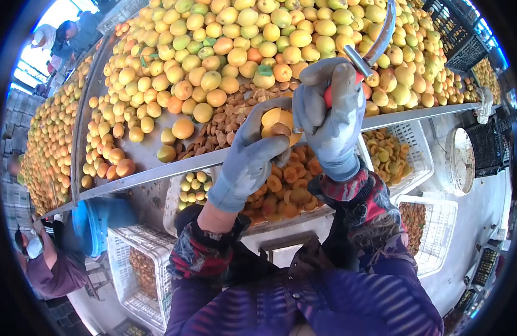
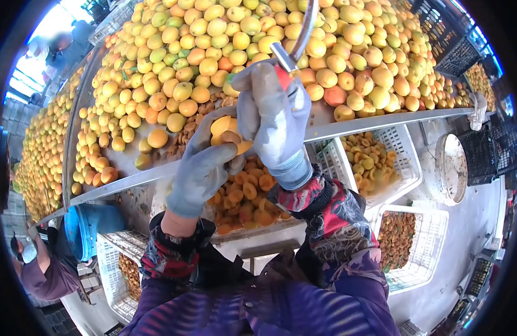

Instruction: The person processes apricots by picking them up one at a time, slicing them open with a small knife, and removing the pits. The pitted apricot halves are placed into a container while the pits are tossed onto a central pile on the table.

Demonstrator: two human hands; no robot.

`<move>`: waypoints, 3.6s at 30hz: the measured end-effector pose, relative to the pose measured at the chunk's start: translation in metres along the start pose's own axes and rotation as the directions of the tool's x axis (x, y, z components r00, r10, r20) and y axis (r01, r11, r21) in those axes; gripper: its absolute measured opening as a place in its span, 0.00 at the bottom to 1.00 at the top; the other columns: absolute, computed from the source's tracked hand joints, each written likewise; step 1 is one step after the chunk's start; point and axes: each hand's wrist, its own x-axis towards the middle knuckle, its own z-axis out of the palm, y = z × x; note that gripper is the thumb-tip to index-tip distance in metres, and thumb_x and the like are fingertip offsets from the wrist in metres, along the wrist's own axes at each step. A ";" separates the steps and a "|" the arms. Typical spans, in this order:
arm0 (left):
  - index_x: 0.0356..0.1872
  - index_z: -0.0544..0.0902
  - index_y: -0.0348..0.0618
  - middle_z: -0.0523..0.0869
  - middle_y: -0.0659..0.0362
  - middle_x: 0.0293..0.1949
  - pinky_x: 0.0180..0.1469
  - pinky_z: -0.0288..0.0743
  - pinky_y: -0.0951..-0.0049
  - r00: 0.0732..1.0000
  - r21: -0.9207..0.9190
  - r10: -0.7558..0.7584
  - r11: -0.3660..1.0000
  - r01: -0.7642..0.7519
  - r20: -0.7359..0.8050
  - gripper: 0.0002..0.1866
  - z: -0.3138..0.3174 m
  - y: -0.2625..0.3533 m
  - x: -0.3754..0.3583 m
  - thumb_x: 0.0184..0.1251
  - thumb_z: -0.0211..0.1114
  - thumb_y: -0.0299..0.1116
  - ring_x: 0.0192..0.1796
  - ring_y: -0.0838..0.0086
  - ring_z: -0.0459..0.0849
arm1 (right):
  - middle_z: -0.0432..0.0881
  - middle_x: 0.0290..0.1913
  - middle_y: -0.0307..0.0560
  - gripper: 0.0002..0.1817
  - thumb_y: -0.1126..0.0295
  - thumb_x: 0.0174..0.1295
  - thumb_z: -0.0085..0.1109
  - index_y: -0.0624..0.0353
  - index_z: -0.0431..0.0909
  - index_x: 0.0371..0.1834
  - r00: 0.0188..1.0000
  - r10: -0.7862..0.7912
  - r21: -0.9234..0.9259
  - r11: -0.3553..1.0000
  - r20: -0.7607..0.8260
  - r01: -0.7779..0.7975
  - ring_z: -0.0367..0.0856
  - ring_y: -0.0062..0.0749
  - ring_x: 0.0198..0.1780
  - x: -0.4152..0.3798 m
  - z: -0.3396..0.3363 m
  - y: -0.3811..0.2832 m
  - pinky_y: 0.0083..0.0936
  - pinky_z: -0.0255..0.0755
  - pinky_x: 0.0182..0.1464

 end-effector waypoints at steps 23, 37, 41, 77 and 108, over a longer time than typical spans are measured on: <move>0.64 0.67 0.46 0.72 0.66 0.45 0.32 0.65 0.87 0.992 0.211 0.094 0.975 -0.074 -0.084 0.32 -0.003 -0.010 0.004 0.55 0.56 0.16 0.33 0.88 0.69 | 0.55 0.16 0.29 0.25 0.41 0.63 0.54 0.55 0.68 0.32 0.852 0.440 0.399 0.862 -0.284 -0.312 0.50 0.16 0.15 0.009 -0.004 0.037 0.17 0.48 0.16; 0.59 0.70 0.43 0.76 0.62 0.43 0.28 0.62 0.86 0.935 0.500 0.356 0.808 -0.311 0.007 0.21 -0.012 -0.019 0.012 0.64 0.58 0.25 0.28 0.85 0.69 | 0.52 0.16 0.28 0.26 0.39 0.64 0.51 0.54 0.68 0.32 0.757 0.611 0.690 0.652 -0.232 -0.315 0.50 0.19 0.15 0.015 -0.024 0.059 0.20 0.50 0.19; 0.56 0.72 0.43 0.77 0.63 0.34 0.22 0.60 0.84 0.981 0.063 0.113 0.993 -0.104 -0.159 0.17 -0.016 -0.014 0.015 0.69 0.60 0.35 0.23 0.83 0.68 | 0.52 0.15 0.25 0.22 0.48 0.67 0.52 0.60 0.73 0.33 0.891 0.422 0.507 0.811 -0.165 -0.291 0.49 0.16 0.14 0.015 -0.022 0.038 0.18 0.50 0.19; 0.54 0.77 0.49 0.83 0.45 0.41 0.50 0.76 0.60 0.790 0.905 0.465 0.068 0.419 -0.400 0.22 -0.231 0.054 0.031 0.57 0.65 0.37 0.47 0.54 0.81 | 0.75 0.26 0.31 0.06 0.72 0.63 0.57 0.64 0.77 0.40 0.797 0.601 -0.461 0.690 -0.064 -0.557 0.67 0.09 0.24 0.000 -0.019 0.033 0.11 0.61 0.25; 0.59 0.72 0.36 0.82 0.56 0.50 0.54 0.77 0.74 0.905 0.233 0.417 0.891 -0.390 -0.083 0.32 -0.050 0.036 0.006 0.48 0.71 0.17 0.50 0.75 0.81 | 0.69 0.22 0.33 0.11 0.67 0.72 0.44 0.63 0.71 0.36 0.816 0.462 -0.383 0.864 0.347 -0.327 0.68 0.11 0.21 -0.037 -0.001 0.010 0.13 0.63 0.24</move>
